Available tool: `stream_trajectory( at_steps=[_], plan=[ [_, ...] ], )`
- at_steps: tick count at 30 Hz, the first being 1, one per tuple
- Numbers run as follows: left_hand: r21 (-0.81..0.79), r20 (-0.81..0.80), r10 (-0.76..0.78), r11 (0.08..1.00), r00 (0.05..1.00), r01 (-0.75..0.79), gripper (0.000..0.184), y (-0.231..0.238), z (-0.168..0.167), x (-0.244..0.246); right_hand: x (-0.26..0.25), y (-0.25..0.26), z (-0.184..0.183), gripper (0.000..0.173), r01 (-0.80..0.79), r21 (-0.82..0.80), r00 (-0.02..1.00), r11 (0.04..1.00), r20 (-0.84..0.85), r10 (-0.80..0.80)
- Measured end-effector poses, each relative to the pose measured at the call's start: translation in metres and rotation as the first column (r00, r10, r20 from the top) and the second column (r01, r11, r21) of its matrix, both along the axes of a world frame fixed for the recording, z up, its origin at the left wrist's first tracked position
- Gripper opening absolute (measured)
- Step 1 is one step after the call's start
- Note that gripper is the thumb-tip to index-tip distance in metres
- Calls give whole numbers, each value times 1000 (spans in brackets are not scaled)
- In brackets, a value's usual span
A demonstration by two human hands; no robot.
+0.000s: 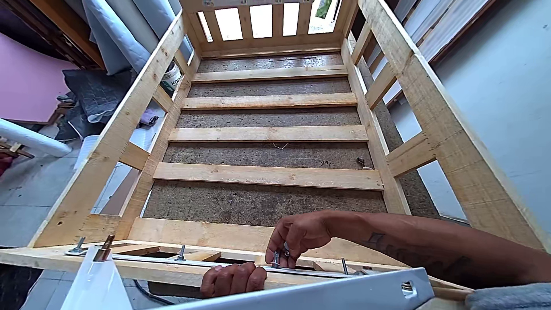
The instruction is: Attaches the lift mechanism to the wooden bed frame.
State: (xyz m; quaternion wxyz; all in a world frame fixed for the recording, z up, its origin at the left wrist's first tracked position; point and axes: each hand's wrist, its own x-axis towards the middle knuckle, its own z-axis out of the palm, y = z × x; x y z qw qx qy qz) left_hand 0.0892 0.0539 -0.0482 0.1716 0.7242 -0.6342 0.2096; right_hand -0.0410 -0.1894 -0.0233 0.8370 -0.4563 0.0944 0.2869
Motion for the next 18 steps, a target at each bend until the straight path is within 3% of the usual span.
stream_trajectory(
  at_steps=[3,4,5,6,8,9,11,13,16,18],
  plan=[
    [-55,2,-19,998,1000,19,23,-1,-3,0,7,11,-3,41,10,-130,1000,991,-15,-13],
    [-51,-5,-21,998,1000,20,25,0,-2,-1,9,13,3,34,-3,-173,1000,985,2,4],
    [-43,-8,-18,999,1000,17,27,1,-2,-1,8,11,6,20,-12,-155,1000,988,12,14],
    [-34,-13,-15,999,1000,15,28,3,-2,0,5,6,6,20,-24,-100,1000,995,18,26],
    [-44,-16,-4,999,1000,3,28,2,-4,-1,3,-1,4,29,-36,-32,999,999,-14,36],
    [-57,-19,-2,998,1000,1,29,0,-2,-2,4,1,5,25,-19,-44,998,999,-60,17],
    [-59,-32,-11,998,999,9,30,1,-1,-3,9,10,6,38,1,-123,993,992,-115,-15],
    [-27,-29,-14,1000,999,13,29,5,-3,-1,8,10,8,23,-1,-127,999,992,-43,-5],
    [-34,-18,-11,999,1000,11,26,3,-4,1,4,-5,0,35,-59,-5,998,998,33,59],
    [-51,-14,-19,999,1000,18,26,0,1,-1,11,1,11,33,-65,-89,996,994,-66,59]
  ],
)
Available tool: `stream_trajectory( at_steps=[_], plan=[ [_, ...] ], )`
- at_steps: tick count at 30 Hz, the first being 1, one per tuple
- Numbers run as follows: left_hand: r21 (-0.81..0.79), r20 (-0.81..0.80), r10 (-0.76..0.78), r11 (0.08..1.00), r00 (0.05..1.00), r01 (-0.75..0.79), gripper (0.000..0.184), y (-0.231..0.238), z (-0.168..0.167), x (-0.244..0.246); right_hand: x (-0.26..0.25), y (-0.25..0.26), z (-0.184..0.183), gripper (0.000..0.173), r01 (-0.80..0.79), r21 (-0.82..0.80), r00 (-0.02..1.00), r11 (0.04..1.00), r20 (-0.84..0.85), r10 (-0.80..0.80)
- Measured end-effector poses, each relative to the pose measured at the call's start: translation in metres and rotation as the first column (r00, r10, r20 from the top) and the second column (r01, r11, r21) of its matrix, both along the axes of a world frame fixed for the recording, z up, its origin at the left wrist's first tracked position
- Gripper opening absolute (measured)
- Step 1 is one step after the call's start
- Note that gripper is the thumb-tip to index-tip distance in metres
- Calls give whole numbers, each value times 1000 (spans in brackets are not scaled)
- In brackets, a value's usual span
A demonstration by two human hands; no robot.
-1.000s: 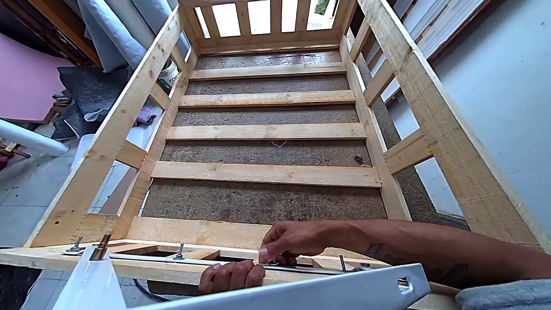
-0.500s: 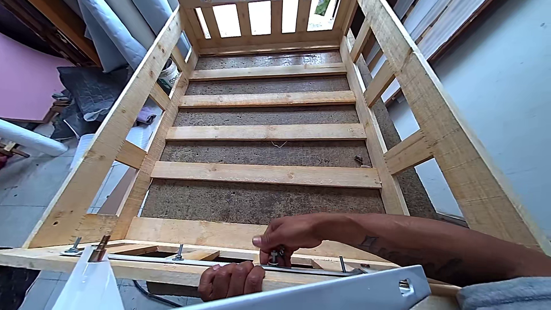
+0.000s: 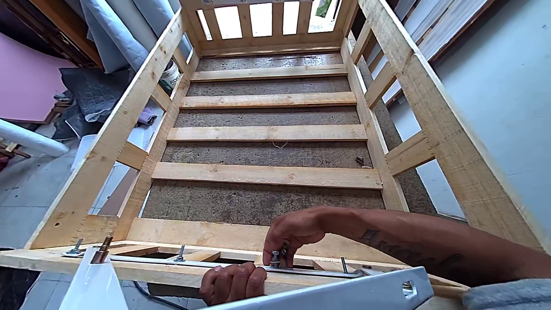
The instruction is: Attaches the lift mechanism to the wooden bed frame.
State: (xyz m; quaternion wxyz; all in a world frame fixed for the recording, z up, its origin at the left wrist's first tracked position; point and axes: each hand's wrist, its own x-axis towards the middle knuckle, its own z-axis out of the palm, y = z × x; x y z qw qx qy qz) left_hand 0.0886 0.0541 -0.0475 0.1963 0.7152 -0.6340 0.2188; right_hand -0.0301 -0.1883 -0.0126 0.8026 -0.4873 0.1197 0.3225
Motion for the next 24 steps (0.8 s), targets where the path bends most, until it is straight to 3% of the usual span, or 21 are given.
stream_trajectory(
  at_steps=[2,3,4,7,8,10,11,13,15,16,19,20,21,24],
  plan=[
    [5,-15,-11,1000,1000,12,23,-2,3,0,7,8,11,42,-8,-147,1000,989,-6,7],
    [29,-7,-8,1000,1000,8,21,-1,2,0,5,6,10,32,-11,-145,999,989,44,17],
    [67,-17,-2,998,1000,3,19,1,0,1,1,2,4,21,-8,-80,995,997,94,15],
    [189,-76,19,982,997,-5,22,10,-12,2,-5,-9,-9,29,-26,87,991,996,131,14],
    [211,-76,25,977,997,-8,23,14,-19,3,-2,-5,-4,28,-10,37,997,999,81,7],
    [210,-88,40,978,995,-21,25,12,-17,-2,7,6,10,46,-9,-144,1000,989,14,12],
    [214,-111,46,977,993,-22,26,8,-6,-6,8,8,12,42,-12,-188,999,982,32,18],
    [193,-200,46,981,979,-7,26,2,13,-12,1,1,9,23,-9,-93,997,996,73,16],
    [109,-288,26,994,957,6,29,-2,19,-17,-4,-10,-1,32,-19,53,996,998,86,15],
    [90,-293,27,996,956,-1,31,-2,21,-19,-2,-9,0,30,-17,47,998,999,57,14],
    [88,-202,46,996,978,-29,32,-3,36,-27,10,8,17,45,-12,-168,999,986,-38,5],
    [54,-142,40,998,989,-32,32,-7,42,-29,9,7,17,36,-17,-193,1000,981,-1,17],
    [30,-112,33,999,993,-30,34,-7,45,-30,5,3,12,24,-14,-153,999,988,49,22],
    [4,-62,34,999,998,-33,43,-8,42,-28,-5,-11,-14,35,-1,71,994,998,109,-7]
  ],
)
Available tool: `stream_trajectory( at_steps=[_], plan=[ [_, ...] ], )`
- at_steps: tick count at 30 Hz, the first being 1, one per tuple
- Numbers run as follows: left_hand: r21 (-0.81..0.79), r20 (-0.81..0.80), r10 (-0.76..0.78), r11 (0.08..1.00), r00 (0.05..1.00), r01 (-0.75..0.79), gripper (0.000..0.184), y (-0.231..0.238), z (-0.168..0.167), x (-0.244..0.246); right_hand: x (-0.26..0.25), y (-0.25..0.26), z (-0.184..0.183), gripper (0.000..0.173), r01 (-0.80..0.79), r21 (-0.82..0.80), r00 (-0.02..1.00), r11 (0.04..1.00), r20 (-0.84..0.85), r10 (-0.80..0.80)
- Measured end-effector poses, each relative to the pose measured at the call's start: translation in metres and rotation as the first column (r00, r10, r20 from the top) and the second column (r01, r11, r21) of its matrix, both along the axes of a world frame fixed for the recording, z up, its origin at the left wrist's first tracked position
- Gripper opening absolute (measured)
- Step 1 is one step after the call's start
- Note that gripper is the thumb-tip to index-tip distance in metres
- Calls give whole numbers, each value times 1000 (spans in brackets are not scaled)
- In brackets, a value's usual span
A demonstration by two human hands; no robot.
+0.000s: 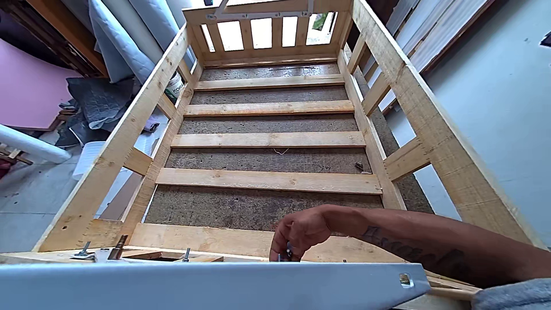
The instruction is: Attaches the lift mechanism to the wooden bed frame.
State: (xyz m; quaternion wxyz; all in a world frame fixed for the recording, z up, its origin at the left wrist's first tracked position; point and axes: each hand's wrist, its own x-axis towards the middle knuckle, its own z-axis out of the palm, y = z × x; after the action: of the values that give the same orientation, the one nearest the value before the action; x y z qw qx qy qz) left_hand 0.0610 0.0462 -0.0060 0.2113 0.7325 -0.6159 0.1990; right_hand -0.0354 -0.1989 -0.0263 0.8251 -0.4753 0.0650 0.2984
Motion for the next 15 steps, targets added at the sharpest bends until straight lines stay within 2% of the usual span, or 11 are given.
stream_trajectory(
  at_steps=[2,3,4,5,6,7,8,12,15],
  plan=[
    [31,-3,-14,999,1000,14,44,2,-1,2,7,12,7,33,36,-79,987,996,-152,-47],
    [9,0,-40,999,999,40,45,2,-7,6,13,20,14,43,24,-163,978,986,-203,-57],
    [-105,30,-85,991,996,87,45,-2,-21,13,17,25,19,44,-10,-239,978,971,-207,-41],
    [-303,104,-121,942,987,147,45,-11,-41,22,19,26,21,37,-39,-284,984,958,-180,-14],
    [-113,60,-63,991,996,70,46,-2,-24,15,20,26,20,24,-52,-304,989,951,-150,6],
    [-9,67,-8,1000,998,8,47,1,-11,11,20,24,19,16,-53,-297,990,953,-141,11],
    [22,68,18,1000,997,-20,47,1,-5,8,20,22,19,12,-51,-266,989,963,-145,13],
    [-47,27,-8,999,1000,9,43,-4,-2,11,25,20,28,7,-39,-257,983,966,-181,-9],
    [-60,-25,-8,998,1000,6,32,-6,-4,12,29,26,24,8,-35,-260,957,965,-286,-42]
  ],
)
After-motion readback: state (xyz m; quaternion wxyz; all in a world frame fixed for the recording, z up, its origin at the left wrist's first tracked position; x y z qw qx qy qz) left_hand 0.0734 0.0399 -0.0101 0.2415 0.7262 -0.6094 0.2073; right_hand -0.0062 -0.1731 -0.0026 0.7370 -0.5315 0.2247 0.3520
